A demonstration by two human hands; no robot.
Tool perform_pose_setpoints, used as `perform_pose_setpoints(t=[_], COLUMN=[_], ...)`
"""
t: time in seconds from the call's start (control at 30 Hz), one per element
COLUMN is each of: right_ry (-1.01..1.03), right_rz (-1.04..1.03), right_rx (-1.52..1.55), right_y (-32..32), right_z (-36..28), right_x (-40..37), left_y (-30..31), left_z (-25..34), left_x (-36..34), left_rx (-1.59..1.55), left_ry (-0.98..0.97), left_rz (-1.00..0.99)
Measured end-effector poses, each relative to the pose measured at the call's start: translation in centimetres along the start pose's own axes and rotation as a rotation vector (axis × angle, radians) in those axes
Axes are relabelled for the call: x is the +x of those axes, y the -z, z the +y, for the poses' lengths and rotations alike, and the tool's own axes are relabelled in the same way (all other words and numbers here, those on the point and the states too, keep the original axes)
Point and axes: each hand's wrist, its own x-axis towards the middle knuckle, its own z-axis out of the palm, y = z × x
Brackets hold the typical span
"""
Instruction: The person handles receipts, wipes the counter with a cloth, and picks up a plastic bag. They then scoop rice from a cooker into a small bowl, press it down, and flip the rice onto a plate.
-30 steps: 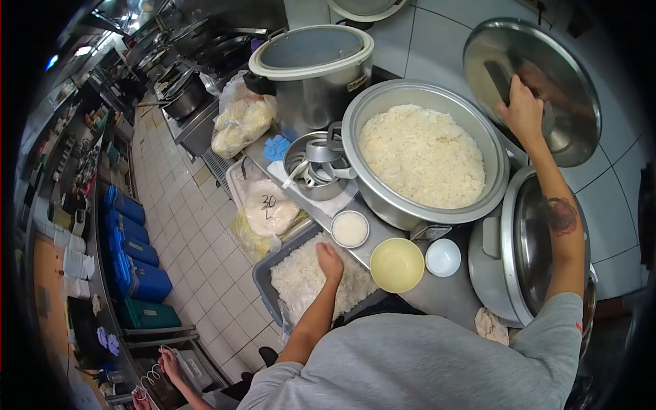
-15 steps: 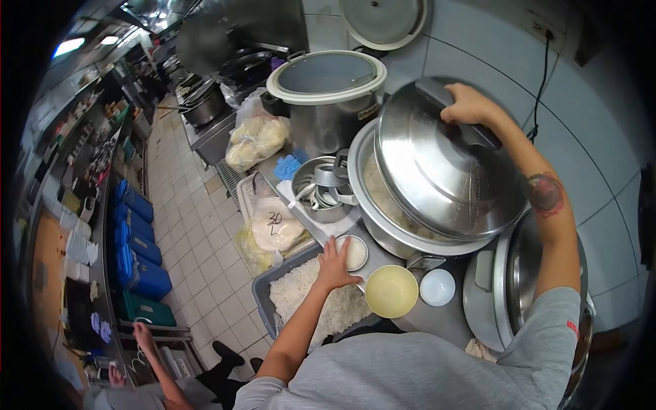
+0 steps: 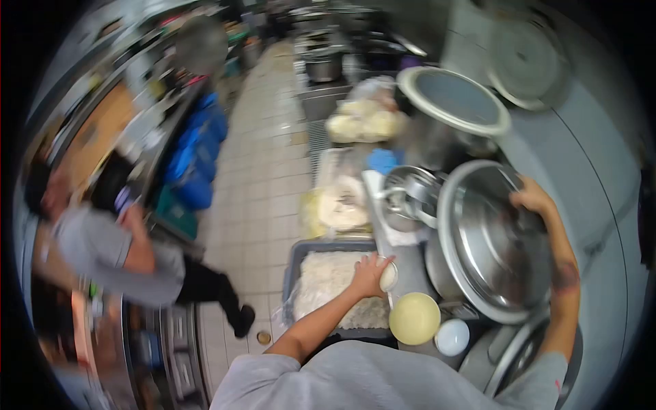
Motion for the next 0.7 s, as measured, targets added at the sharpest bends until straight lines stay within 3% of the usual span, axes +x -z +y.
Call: perform_pose_setpoints(t=[0.03, 0.1, 0.17, 0.2, 0.37, 0.47, 0.53, 0.6, 0.7], right_ry=[-0.099, 0.115, 0.155, 0.040, 0.016, 0.346, 0.237, 0.357, 0.813], right_rz=[-0.024, 0.013, 0.126, 0.049, 0.042, 0.314, 0.458, 0.504, 0.287], right_rx=[0.005, 0.002, -0.067, -0.053, -0.120, -0.457, -0.790, -0.807, -0.409], right_y=[-0.1, -0.7, -0.7, -0.4, -0.3, -1.6, -4.2, -7.4, -15.0], right_z=[1.2, 2.9, 5.0, 4.6, 4.3, 7.0, -2.1, -9.4, -18.0], right_x=[0.7, 2.0, 2.9, 3.1, 3.0, 4.2, 0.3, -2.1, -4.4], left_y=[0.1, 0.2, 0.9, 1.1, 3.5, 4.5, 5.9, 7.1, 10.7], left_z=[-0.8, -2.3, -3.5, -3.7, -4.5, -4.8, -5.0, -5.7, -6.2], left_x=[-1.4, -4.7, -8.3, -9.6, -16.5, -20.3, -22.8, -25.4, -30.6], left_rx=[-0.031, -0.087, -0.104, -0.117, -0.138, -0.193, -0.273, -0.329, -0.413], left_ry=[0.048, 0.150, 0.298, 0.346, 0.590, 0.645, 0.657, 0.660, 0.661], left_rz=[0.026, 0.093, 0.136, 0.144, 0.160, 0.239, 0.303, 0.376, 0.458])
